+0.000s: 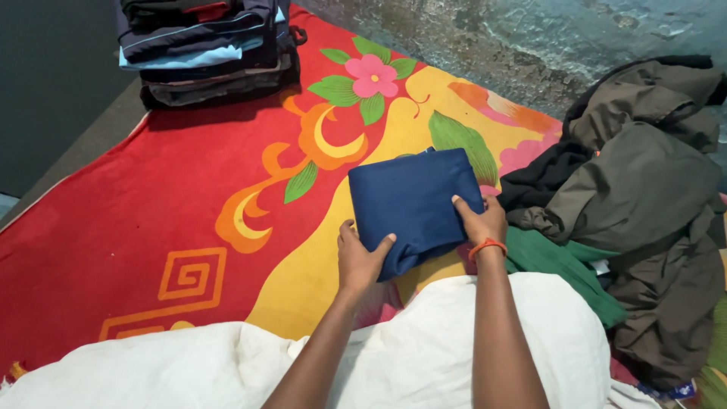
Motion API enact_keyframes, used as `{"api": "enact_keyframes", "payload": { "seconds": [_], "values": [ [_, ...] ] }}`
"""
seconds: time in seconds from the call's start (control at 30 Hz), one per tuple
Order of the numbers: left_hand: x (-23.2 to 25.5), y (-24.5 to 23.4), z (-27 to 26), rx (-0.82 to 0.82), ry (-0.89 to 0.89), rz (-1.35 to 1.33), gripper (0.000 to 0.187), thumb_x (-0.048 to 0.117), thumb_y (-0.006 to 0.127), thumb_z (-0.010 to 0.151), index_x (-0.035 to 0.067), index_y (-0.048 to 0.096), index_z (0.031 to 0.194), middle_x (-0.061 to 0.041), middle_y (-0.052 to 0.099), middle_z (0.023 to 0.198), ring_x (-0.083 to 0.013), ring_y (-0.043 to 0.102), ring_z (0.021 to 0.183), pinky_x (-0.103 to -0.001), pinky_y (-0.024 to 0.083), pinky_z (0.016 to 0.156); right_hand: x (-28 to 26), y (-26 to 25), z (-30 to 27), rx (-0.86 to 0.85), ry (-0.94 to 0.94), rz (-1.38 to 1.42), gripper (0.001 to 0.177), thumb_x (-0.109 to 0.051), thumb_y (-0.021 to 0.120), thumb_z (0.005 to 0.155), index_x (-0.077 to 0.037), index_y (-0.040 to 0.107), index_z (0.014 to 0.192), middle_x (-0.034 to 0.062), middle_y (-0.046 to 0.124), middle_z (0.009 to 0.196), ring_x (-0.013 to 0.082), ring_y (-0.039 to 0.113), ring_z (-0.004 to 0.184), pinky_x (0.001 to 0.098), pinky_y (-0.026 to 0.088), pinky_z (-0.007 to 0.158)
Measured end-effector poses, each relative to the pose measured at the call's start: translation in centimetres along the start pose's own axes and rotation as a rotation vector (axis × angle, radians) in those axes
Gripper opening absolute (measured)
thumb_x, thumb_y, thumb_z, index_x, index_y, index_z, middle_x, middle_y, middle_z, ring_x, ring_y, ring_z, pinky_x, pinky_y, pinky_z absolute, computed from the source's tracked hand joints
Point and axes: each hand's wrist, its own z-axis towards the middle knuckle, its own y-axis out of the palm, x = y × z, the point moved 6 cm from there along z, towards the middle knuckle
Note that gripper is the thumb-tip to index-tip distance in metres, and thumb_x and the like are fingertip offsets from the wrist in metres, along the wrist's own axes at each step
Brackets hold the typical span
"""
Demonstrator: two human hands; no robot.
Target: Folding various items of clothing and stacking them on a bed.
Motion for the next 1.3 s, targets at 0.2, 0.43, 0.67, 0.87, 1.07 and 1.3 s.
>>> {"api": "enact_keyframes", "payload": {
  "seconds": [0.2,0.43,0.67,0.87,1.07,1.3],
  "values": [
    [0.7,0.3,0.6,-0.390,-0.373,-0.412,0.098,0.037,0.091,0.065,-0.006,0.044,0.139,-0.027,0.066,0.131,-0.0317,0.072,0.116,-0.038,0.061,0.095,-2.3,-1.0,-1.4,-0.140,0.178,0.212,0.063,-0.043,0.089,0.071,0.006,0.075,0.108,0.0172,0.077,0.100,0.0243,0.074,0.085,0.0345,0.058,0.078],
    [0.4,-1.2,0.6,-0.403,-0.427,-0.514,0.102,0.031,0.092,0.065,-0.004,0.038,0.145,-0.025,0.063,0.134,-0.0305,0.069,0.118,-0.039,0.058,0.097,-1.7,0.1,-1.9,-0.356,0.273,0.323,0.057,-0.038,0.088,0.073,0.006,0.075,0.108,0.0142,0.078,0.101,0.0200,0.075,0.082,0.0316,0.060,0.074],
    [-1.3,-1.3,0.5,-0.414,-0.476,-0.590,0.102,0.030,0.090,0.066,0.002,0.036,0.148,-0.023,0.057,0.138,-0.0311,0.066,0.121,-0.041,0.058,0.097,-2.2,0.4,-2.9,-0.458,0.336,0.353,0.053,-0.031,0.083,0.076,-0.001,0.072,0.119,0.0112,0.076,0.098,0.0210,0.071,0.078,0.0348,0.055,0.061],
    [-1.8,-1.5,1.2,-0.506,-0.331,-0.428,0.089,0.038,0.085,0.080,0.000,0.041,0.148,-0.021,0.062,0.135,-0.0240,0.067,0.113,-0.035,0.056,0.090,-7.5,-1.3,-2.0,-0.414,-0.071,0.466,0.058,-0.027,0.085,0.075,0.000,0.067,0.123,0.0079,0.075,0.103,0.0178,0.072,0.084,0.0324,0.058,0.072],
    [0.9,-5.1,1.7,-0.521,-0.290,-0.432,0.079,0.059,0.063,0.085,0.010,0.048,0.145,-0.010,0.062,0.136,-0.0224,0.064,0.112,-0.038,0.056,0.088,-26.2,-7.5,-10.8,-0.086,-0.623,-0.094,0.051,-0.022,0.086,0.074,0.001,0.065,0.114,0.0137,0.071,0.094,0.0324,0.069,0.083,0.0443,0.054,0.074],
    [-4.9,-7.6,4.6,-0.301,-0.633,-1.133,0.078,0.075,0.040,0.092,0.019,0.039,0.146,-0.007,0.051,0.141,-0.0266,0.061,0.125,-0.045,0.053,0.093,-22.1,8.1,-24.7,-0.337,-1.051,-0.482,0.040,-0.015,0.077,0.075,-0.009,0.060,0.110,0.0137,0.067,0.098,0.0344,0.065,0.092,0.0479,0.049,0.083]
  ]
}}
